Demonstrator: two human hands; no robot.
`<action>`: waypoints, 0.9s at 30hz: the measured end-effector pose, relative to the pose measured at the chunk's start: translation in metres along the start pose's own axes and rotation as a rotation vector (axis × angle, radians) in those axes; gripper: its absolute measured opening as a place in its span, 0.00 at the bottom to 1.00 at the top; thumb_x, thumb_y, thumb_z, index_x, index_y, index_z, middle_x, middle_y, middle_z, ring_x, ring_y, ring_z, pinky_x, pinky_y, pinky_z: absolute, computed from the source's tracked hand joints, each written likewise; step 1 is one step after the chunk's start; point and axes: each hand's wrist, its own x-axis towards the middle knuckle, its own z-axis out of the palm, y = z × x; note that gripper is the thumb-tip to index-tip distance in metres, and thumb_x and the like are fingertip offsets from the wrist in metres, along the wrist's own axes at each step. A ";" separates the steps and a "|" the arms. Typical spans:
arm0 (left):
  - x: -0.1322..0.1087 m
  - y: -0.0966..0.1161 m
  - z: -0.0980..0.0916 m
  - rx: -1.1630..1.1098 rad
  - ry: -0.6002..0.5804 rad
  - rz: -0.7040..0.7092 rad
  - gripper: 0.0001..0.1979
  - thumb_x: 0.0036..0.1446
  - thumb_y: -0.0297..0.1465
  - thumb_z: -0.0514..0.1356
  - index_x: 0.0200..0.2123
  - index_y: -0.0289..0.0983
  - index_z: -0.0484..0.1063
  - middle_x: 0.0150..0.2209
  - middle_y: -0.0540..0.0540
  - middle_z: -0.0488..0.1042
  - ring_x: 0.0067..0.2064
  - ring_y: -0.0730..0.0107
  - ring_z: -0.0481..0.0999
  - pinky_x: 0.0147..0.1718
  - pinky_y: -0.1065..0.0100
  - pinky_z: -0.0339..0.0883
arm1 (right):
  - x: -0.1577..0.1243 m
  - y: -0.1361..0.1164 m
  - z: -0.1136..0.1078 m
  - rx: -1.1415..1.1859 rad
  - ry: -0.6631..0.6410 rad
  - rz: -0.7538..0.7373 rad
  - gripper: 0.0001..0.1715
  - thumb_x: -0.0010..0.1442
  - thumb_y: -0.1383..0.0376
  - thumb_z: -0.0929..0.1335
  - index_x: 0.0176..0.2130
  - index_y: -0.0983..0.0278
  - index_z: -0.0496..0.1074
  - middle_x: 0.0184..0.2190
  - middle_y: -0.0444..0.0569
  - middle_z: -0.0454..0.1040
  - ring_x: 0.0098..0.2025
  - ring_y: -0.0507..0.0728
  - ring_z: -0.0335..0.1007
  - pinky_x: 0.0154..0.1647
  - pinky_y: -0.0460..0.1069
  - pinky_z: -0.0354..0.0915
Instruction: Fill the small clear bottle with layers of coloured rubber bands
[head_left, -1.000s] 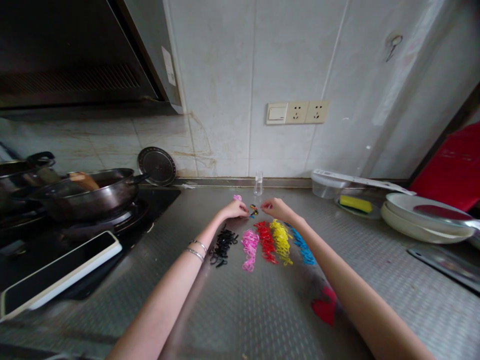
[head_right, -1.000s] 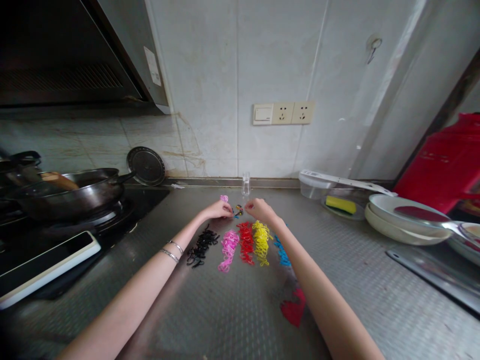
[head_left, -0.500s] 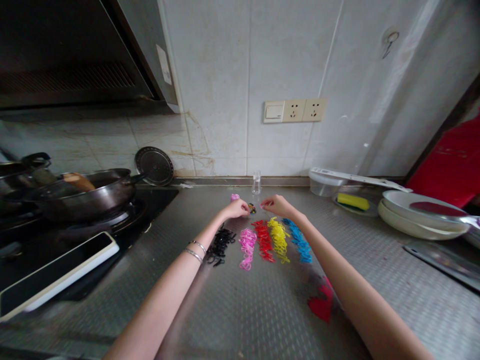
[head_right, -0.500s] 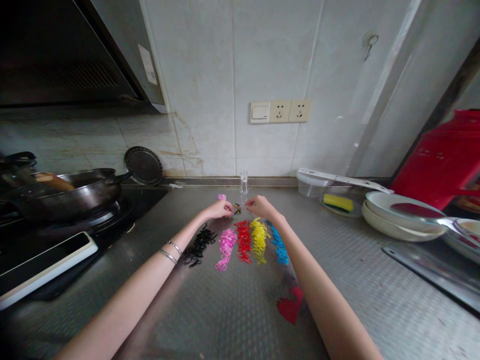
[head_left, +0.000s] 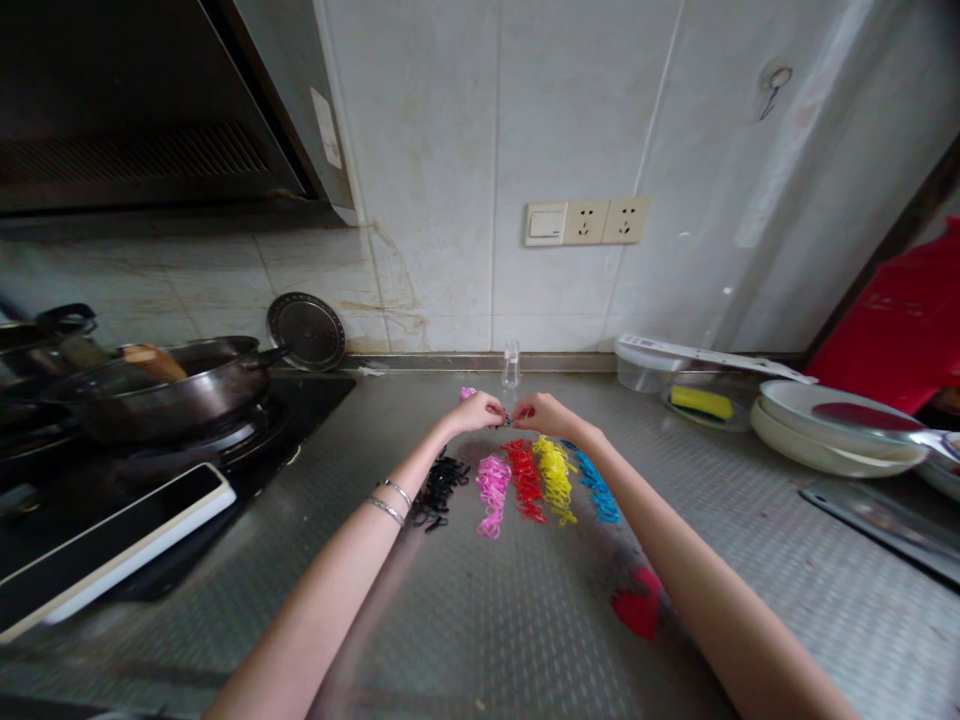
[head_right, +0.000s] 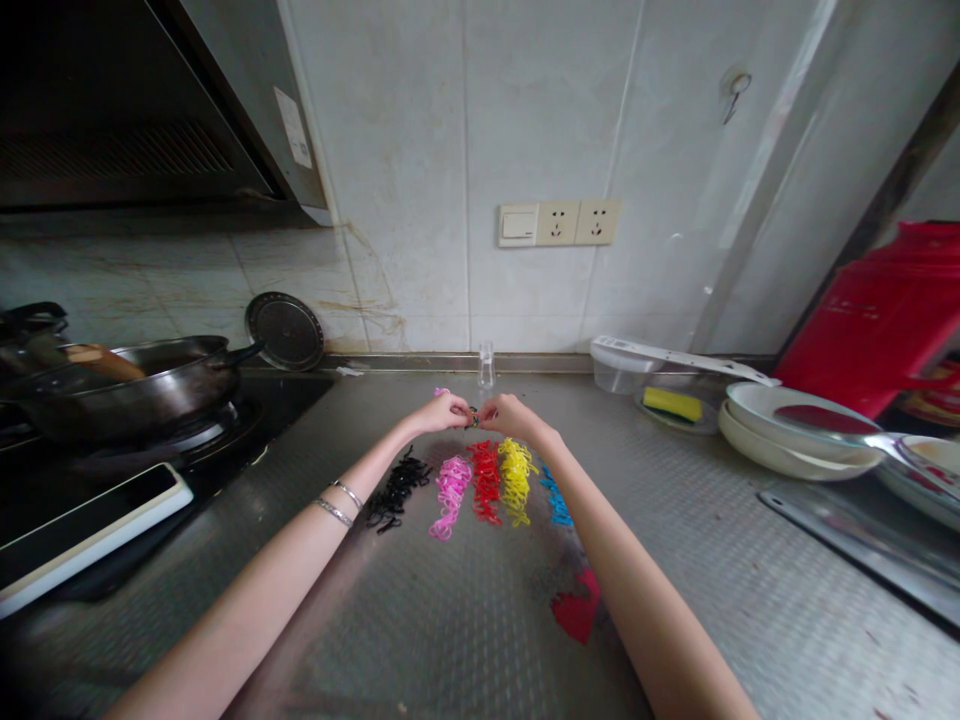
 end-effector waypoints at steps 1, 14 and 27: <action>0.001 -0.001 0.000 -0.009 0.003 0.003 0.08 0.42 0.26 0.58 0.27 0.29 0.74 0.20 0.49 0.71 0.22 0.78 0.65 0.23 0.75 0.56 | 0.000 0.001 0.000 -0.002 0.000 -0.001 0.09 0.47 0.66 0.67 0.30 0.66 0.76 0.23 0.46 0.74 0.25 0.49 0.66 0.26 0.42 0.58; 0.002 -0.033 -0.024 0.236 0.166 -0.034 0.06 0.42 0.26 0.59 0.22 0.30 0.74 0.18 0.50 0.68 0.22 0.77 0.64 0.25 0.74 0.57 | -0.020 0.069 -0.041 -0.187 -0.035 0.293 0.08 0.43 0.68 0.67 0.27 0.67 0.76 0.24 0.48 0.76 0.27 0.52 0.69 0.25 0.42 0.60; 0.005 -0.045 -0.014 0.261 0.073 -0.102 0.06 0.41 0.23 0.57 0.23 0.30 0.74 0.17 0.49 0.68 0.21 0.77 0.65 0.22 0.74 0.56 | -0.032 0.081 -0.052 -0.028 -0.173 0.400 0.14 0.43 0.68 0.65 0.31 0.69 0.76 0.25 0.49 0.75 0.22 0.49 0.64 0.16 0.40 0.57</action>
